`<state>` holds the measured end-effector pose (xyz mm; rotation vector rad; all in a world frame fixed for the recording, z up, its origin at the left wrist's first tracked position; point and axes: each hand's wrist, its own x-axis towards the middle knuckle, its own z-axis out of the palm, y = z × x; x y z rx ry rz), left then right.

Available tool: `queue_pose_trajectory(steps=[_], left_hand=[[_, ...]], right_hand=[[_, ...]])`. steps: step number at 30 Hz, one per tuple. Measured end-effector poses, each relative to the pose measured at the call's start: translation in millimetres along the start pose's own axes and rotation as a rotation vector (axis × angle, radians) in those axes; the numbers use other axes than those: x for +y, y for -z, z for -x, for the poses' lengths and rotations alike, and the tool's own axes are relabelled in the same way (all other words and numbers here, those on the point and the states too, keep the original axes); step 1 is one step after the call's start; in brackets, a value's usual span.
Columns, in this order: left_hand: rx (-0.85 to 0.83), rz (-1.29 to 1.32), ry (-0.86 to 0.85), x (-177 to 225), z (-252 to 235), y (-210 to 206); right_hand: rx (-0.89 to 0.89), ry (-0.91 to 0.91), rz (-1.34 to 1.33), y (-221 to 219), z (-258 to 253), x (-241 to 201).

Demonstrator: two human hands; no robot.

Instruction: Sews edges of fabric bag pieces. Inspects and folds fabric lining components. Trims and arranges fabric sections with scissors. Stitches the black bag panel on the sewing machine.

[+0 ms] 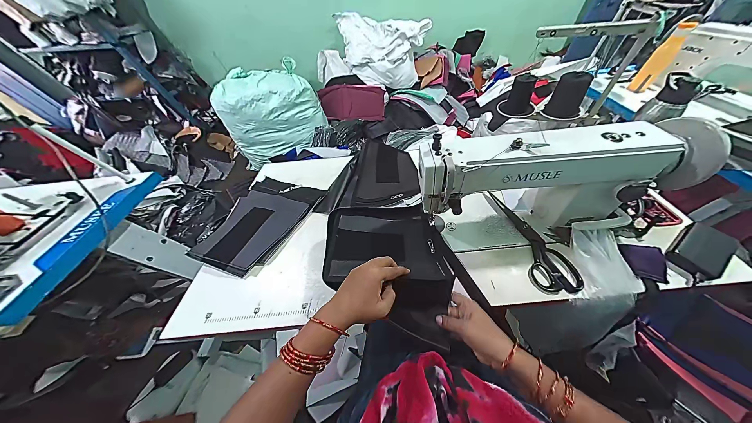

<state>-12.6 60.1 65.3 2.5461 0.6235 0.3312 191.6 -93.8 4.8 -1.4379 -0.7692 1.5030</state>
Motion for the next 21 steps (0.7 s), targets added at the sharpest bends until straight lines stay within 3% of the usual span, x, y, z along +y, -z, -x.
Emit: queue_pose_trajectory(steps=[3, 6, 13, 18, 21], left_hand=[[-0.276, -0.033, 0.123, 12.7, -17.2, 8.5], [-0.406, -0.146, 0.308, 30.1, -52.5, -1.9], [-0.348, -0.178, 0.497, 45.1, -113.0, -52.2], [-0.306, -0.127, 0.512, 33.3, -105.1, -65.0], [-0.277, -0.108, 0.504, 31.7, -99.8, -68.1]], right_hand=[[-0.176, -0.035, -0.022, -4.4, 21.4, 21.7], [-0.263, -0.058, -0.024, -3.4, 25.5, 25.7], [-0.268, -0.078, 0.138, -0.7, 23.9, 23.6], [-0.350, -0.151, 0.740, 26.8, 27.0, -20.2], [-0.157, -0.077, 0.769, 43.9, 23.1, -54.1]])
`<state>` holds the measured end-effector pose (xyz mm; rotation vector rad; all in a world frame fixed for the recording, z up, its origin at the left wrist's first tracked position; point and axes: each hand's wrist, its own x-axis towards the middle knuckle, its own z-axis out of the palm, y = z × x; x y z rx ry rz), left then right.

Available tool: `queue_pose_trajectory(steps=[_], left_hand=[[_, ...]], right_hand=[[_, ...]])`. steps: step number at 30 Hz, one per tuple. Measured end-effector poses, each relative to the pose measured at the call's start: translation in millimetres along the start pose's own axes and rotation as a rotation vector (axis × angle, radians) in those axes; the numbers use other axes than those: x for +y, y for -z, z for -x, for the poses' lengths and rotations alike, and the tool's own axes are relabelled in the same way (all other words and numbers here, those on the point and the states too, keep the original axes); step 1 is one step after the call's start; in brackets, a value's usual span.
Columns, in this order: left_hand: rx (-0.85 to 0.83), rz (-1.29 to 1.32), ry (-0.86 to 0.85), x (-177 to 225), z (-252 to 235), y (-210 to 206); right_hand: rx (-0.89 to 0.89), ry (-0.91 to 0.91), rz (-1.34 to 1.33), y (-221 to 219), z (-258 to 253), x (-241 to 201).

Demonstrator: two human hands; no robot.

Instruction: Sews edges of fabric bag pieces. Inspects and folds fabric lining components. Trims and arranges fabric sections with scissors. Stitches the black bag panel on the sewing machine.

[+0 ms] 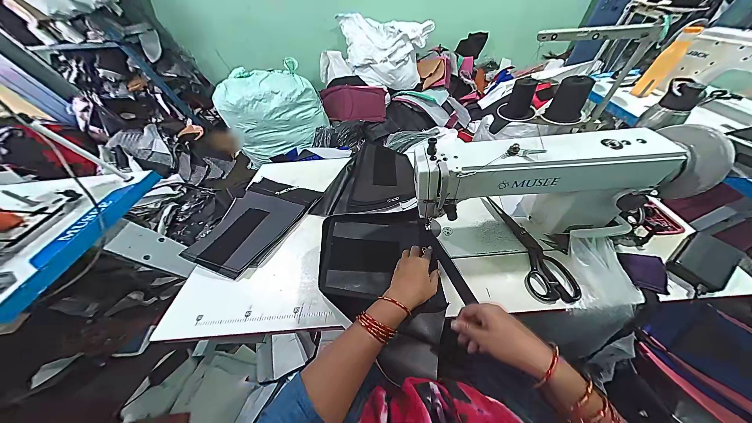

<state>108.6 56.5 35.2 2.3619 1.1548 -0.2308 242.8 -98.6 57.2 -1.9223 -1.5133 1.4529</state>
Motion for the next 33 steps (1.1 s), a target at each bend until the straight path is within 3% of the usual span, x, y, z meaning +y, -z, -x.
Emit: queue_pose_trajectory(steps=[4, 8, 20, 28, 33], left_hand=[[0.001, -0.010, 0.036, 7.4, 2.1, 1.0], [0.003, 0.010, 0.098, 17.9, -1.2, 2.2], [-0.090, -0.067, 0.140, 51.2, -3.6, 10.2], [-0.004, 0.341, 0.149, 9.1, -11.0, 21.3], [-0.002, 0.391, 0.142, 11.0, -10.0, 24.5]], right_hand=[[0.436, 0.086, 0.124, 25.2, -56.7, 0.2], [0.549, 0.083, 0.131, 29.1, -115.6, -3.2], [0.562, 0.040, 0.021, 29.8, -127.3, -11.0], [0.527, 0.081, -0.093, 26.0, -116.1, -3.2], [0.484, 0.103, -0.202, 19.9, -117.9, -3.5]])
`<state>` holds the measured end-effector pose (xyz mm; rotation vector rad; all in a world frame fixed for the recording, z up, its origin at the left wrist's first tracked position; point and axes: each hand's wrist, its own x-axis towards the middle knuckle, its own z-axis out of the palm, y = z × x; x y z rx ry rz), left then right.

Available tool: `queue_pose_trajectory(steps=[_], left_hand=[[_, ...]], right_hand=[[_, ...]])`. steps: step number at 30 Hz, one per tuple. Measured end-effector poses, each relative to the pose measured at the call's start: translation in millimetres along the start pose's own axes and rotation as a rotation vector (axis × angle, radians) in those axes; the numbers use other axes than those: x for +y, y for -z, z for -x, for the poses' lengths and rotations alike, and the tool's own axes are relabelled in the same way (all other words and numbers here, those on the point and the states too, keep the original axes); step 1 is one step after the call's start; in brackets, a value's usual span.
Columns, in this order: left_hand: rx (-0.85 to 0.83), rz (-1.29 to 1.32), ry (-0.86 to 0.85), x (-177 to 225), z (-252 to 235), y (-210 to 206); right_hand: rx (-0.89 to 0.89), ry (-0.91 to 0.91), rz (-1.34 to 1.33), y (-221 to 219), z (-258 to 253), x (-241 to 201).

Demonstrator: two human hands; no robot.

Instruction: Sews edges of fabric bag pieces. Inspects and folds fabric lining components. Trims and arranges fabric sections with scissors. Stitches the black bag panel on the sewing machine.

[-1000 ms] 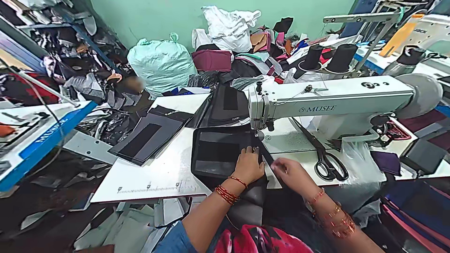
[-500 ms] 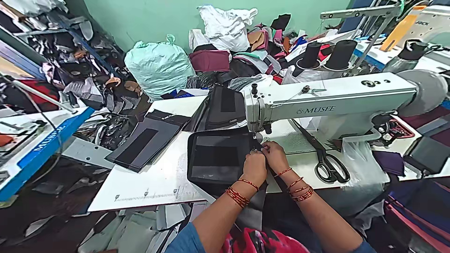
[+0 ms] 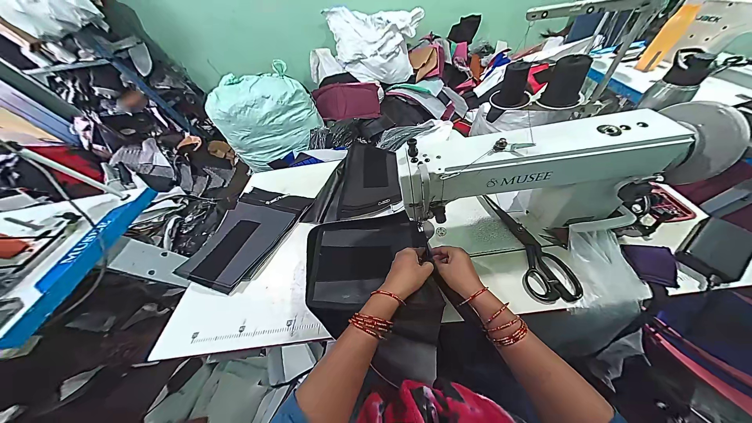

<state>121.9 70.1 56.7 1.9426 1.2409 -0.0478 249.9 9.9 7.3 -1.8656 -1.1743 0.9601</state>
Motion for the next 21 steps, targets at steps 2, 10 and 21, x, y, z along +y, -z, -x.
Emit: queue_pose_trajectory(steps=[2, 10, 21], left_hand=[[-0.011, -0.010, -0.002, 1.5, -0.2, -0.6], [-0.025, -0.066, -0.079, -5.5, -1.2, -8.7], [-0.064, -0.035, -0.106, -9.3, -5.1, -4.3]], right_hand=[[-0.007, 0.001, -0.047, -1.5, 0.0, 0.3], [-0.005, 0.007, -0.081, -2.5, -0.2, 3.9], [0.014, 0.012, -0.075, -3.4, 3.1, 2.7]])
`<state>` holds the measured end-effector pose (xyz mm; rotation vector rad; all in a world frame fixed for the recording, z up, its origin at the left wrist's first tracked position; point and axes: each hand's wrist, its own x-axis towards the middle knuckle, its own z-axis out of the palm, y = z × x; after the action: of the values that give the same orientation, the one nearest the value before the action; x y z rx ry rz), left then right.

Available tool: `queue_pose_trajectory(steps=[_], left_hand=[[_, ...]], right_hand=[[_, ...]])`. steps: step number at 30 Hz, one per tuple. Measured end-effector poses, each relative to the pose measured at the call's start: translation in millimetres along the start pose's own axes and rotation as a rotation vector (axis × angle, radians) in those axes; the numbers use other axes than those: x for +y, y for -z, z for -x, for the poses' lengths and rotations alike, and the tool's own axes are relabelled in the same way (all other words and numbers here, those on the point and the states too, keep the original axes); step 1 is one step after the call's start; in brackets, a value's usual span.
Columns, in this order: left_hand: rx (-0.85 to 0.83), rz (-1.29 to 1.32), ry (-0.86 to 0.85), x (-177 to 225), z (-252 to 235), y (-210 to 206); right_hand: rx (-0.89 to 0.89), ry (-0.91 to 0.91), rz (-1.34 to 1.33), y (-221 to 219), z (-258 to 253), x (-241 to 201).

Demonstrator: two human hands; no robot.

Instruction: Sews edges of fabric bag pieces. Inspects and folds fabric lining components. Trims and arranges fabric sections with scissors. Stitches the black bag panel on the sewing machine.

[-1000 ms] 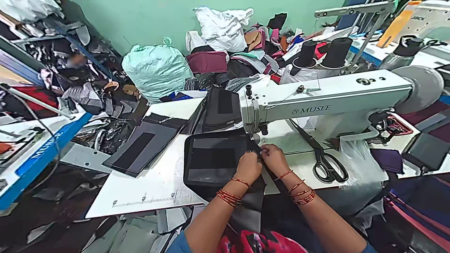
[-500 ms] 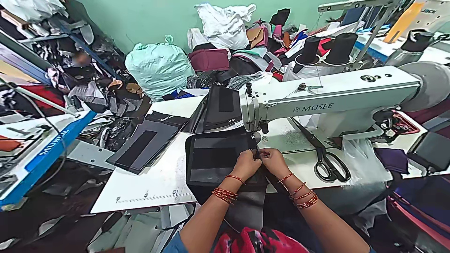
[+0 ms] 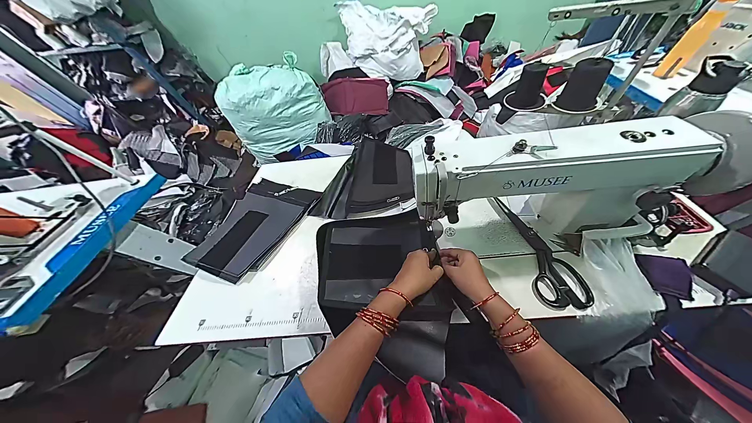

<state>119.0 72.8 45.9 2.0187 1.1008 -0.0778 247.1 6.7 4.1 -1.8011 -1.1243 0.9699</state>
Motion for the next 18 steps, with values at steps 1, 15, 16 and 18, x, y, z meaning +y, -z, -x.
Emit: queue_pose_trajectory(steps=[1, 15, 16, 18], left_hand=[[-0.017, -0.055, -0.011, 0.7, 0.2, -0.2], [0.282, -0.398, -0.318, -43.5, 10.9, -32.9], [0.279, -0.395, -0.320, -43.6, 11.2, -32.6], [0.242, -0.383, -0.302, -41.2, 12.5, -30.4]], right_hand=[[-0.006, 0.000, 0.007, 0.5, -0.2, 0.4], [-0.005, -0.003, 0.132, -1.7, 6.4, -2.8], [-0.009, 0.002, 0.153, -2.2, 6.9, -3.5], [-0.025, 0.015, 0.214, -1.9, 8.1, -6.3]])
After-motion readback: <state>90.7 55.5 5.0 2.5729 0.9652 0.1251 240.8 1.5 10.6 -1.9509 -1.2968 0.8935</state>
